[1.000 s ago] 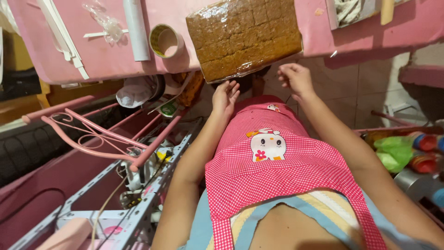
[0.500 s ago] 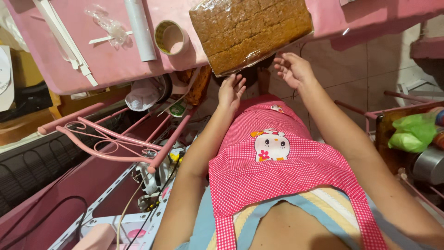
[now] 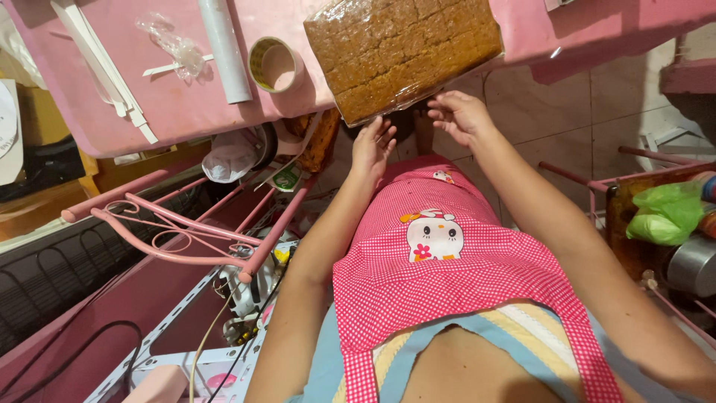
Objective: The person wraps blocks of cake in plastic film and secures them with tape.
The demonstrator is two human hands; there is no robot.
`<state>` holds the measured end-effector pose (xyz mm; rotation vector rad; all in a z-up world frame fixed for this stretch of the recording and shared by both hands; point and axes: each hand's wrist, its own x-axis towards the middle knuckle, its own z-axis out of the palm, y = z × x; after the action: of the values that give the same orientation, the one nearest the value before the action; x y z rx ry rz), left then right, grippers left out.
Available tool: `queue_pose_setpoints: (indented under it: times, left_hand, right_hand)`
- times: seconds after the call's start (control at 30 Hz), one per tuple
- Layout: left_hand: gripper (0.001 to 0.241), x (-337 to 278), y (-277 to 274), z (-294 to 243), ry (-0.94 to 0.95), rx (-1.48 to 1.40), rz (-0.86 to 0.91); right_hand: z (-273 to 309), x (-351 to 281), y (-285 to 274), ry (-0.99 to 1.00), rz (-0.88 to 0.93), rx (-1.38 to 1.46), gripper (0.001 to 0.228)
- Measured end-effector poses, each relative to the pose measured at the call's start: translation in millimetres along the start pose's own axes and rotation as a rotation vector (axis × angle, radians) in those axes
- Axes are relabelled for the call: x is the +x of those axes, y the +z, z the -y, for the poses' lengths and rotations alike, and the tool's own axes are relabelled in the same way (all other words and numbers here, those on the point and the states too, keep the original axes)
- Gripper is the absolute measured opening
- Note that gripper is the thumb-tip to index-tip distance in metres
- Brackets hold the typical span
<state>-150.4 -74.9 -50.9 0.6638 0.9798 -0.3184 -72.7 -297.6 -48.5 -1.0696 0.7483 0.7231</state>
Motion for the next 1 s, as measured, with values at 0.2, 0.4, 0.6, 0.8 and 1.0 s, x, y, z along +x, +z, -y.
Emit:
queue_pose_setpoints:
  times: [0.2,0.4,0.6,0.8,1.0]
  left_hand:
    - [0.021,-9.0,6.2,-0.8,-0.033,0.029,-0.028]
    - [0.017,-0.1,-0.4,4.7,-0.020,0.090,-0.068]
    - [0.018,17.8,-3.2,15.7,0.091,0.211,-0.170]
    - [0.018,5.0,21.4,0.5,0.160,0.293,-0.245]
    - [0.031,18.8,16.6,8.2,0.130,0.187,-0.177]
  right_hand:
    - [4.5,-18.0,23.8,0.037,0.031,-0.005,0.008]
    - [11.0,-21.8,32.7,0.074,0.047,0.063,0.008]
    - [1.2,-1.8,28.1,0.050,0.003,0.047,0.008]
    - [-2.6,6.0,14.6,-0.063,-0.066,-0.030,0.014]
    - [6.2,5.3,3.5,-0.104,-0.093,0.083,0.015]
